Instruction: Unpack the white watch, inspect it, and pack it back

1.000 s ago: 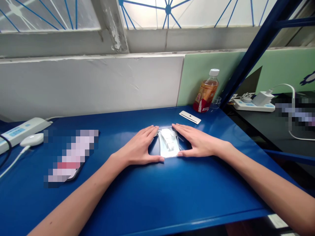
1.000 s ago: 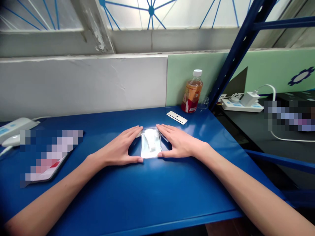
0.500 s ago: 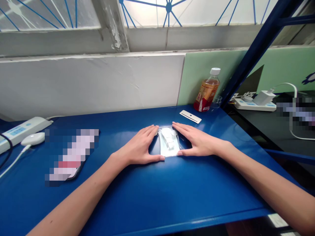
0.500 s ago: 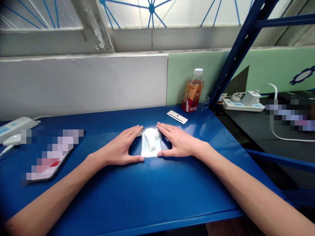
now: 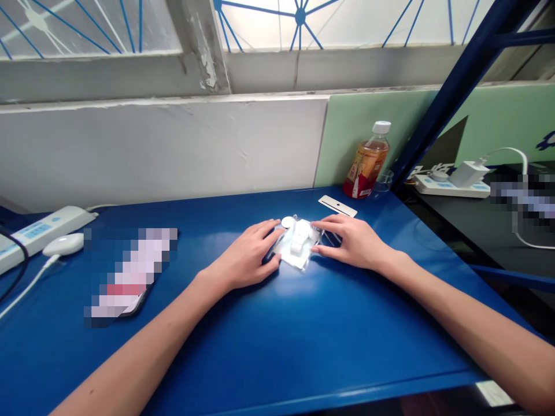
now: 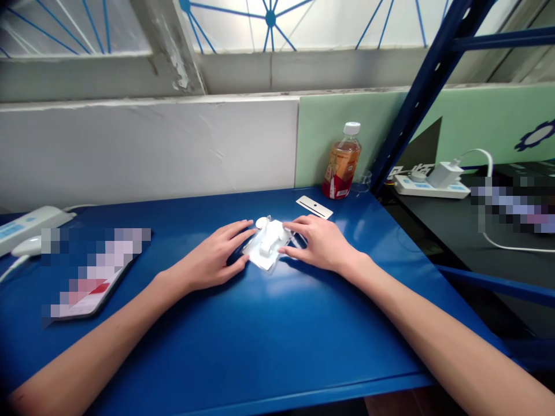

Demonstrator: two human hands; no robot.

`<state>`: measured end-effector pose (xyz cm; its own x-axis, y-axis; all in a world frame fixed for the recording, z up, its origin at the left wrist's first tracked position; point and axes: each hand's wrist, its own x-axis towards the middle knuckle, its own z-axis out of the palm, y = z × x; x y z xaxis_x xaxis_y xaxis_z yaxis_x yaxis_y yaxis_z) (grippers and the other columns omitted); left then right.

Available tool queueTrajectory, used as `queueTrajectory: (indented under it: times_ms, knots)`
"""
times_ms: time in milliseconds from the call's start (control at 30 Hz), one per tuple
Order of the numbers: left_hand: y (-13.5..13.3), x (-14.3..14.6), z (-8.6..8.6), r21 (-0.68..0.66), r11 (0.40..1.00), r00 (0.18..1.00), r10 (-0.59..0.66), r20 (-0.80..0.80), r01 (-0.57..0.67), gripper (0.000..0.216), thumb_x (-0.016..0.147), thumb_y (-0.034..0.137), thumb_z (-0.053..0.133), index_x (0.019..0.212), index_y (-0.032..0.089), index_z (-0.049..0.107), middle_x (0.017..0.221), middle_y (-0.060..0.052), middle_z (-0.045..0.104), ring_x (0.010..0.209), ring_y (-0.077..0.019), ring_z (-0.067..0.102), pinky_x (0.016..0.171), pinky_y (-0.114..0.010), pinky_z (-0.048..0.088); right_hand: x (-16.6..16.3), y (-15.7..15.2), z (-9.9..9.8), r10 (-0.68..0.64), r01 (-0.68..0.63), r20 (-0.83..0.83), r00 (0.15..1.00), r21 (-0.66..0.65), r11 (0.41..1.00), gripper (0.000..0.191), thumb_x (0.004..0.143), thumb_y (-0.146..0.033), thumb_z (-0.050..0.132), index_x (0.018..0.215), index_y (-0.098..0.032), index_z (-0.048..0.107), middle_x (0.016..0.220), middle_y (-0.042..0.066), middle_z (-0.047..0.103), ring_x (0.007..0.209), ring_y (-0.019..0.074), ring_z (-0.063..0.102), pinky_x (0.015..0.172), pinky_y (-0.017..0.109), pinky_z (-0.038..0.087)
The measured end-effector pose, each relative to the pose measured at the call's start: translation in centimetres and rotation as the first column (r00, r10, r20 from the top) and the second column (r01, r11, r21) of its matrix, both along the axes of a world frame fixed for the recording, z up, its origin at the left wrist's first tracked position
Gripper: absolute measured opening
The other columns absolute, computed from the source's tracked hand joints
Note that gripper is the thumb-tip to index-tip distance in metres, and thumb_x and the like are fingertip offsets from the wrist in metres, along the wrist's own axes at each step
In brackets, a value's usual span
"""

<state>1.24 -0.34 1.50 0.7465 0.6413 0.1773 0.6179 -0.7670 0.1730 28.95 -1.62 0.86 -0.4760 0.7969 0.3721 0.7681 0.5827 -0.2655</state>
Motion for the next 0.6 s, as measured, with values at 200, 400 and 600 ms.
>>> queueTrajectory:
  times_ms: [200,400,600]
  knots:
    - [0.2,0.0,0.2,-0.014,1.000,0.999,0.002,0.053,-0.002,0.063,0.091,0.058,0.055,0.136,0.013,0.053,0.137,-0.017,0.057,0.129,-0.0329,0.050,0.107,-0.047,0.043,0.1,0.0,-0.3,-0.005,0.006,-0.099,0.995,0.008,1.000,0.024,0.085,-0.044,0.068,0.087,-0.023,0.078,0.070,0.003,0.072,0.062,0.0186,0.065,0.060,0.032,0.052]
    - [0.7,-0.9,0.2,-0.058,0.998,0.999,-0.001,0.035,0.003,0.062,0.093,0.050,0.055,0.142,0.013,0.047,0.145,-0.018,0.049,0.136,-0.0334,0.044,0.110,-0.047,0.040,0.2,0.2,-0.4,0.121,-0.123,-0.059,0.991,-0.032,0.992,0.050,0.092,-0.042,0.060,0.132,-0.013,0.059,0.133,0.018,0.061,0.121,0.0294,0.058,0.101,0.042,0.049]
    - [0.8,-1.0,-0.1,-0.041,0.999,0.999,-0.003,0.032,0.005,0.056,0.098,0.047,0.048,0.142,0.014,0.045,0.144,-0.017,0.051,0.134,-0.0312,0.046,0.110,-0.046,0.040,0.5,0.3,-0.7,0.134,-0.135,-0.015,0.991,-0.141,0.981,0.065,0.093,-0.049,0.056,0.145,-0.012,0.045,0.144,0.020,0.051,0.132,0.0324,0.049,0.110,0.048,0.043]
